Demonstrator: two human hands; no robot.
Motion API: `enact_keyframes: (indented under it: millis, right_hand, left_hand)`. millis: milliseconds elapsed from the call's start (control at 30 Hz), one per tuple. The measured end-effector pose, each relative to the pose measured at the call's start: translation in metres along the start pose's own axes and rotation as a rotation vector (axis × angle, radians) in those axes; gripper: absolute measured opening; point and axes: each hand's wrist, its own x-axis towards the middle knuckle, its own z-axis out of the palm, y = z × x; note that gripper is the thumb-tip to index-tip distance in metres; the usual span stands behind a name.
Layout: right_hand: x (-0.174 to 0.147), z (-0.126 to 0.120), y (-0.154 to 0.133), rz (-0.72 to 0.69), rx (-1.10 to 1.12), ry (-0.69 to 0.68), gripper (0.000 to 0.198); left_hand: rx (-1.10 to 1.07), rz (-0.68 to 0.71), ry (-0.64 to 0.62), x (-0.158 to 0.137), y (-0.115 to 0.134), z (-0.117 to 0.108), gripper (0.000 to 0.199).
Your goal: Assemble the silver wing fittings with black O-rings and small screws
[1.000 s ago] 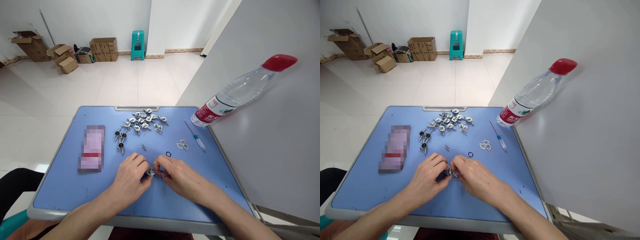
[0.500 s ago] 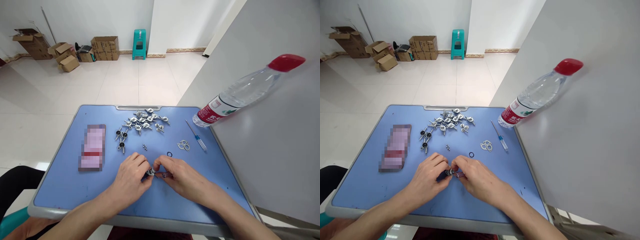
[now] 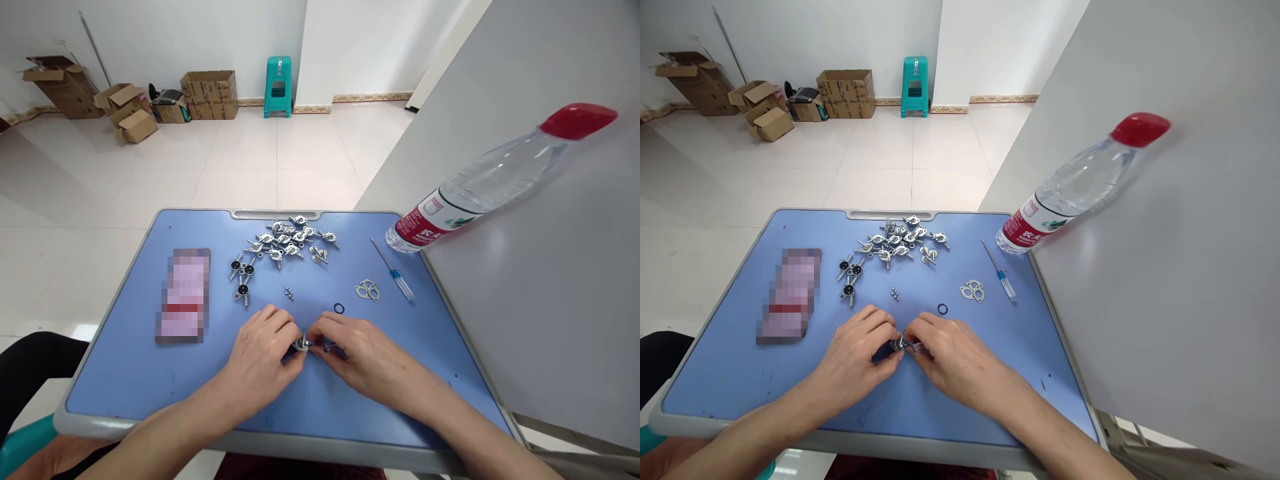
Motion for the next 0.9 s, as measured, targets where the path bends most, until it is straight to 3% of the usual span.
enact_keyframes:
  millis: [533, 900]
  right_hand:
    - [-0.0022, 0.001, -0.0003, -0.067, 0.014, 0.019, 0.024]
    - [-0.0095, 0.0044, 0.0032, -0.247, -0.322, 0.082, 0.033]
  left_hand:
    - [0.009, -0.015, -0.007, -0.001, -0.0012, 0.002, 0.012]
    - [0.034, -0.021, -0.019, -0.002, -0.0016, 0.0026, 0.013]
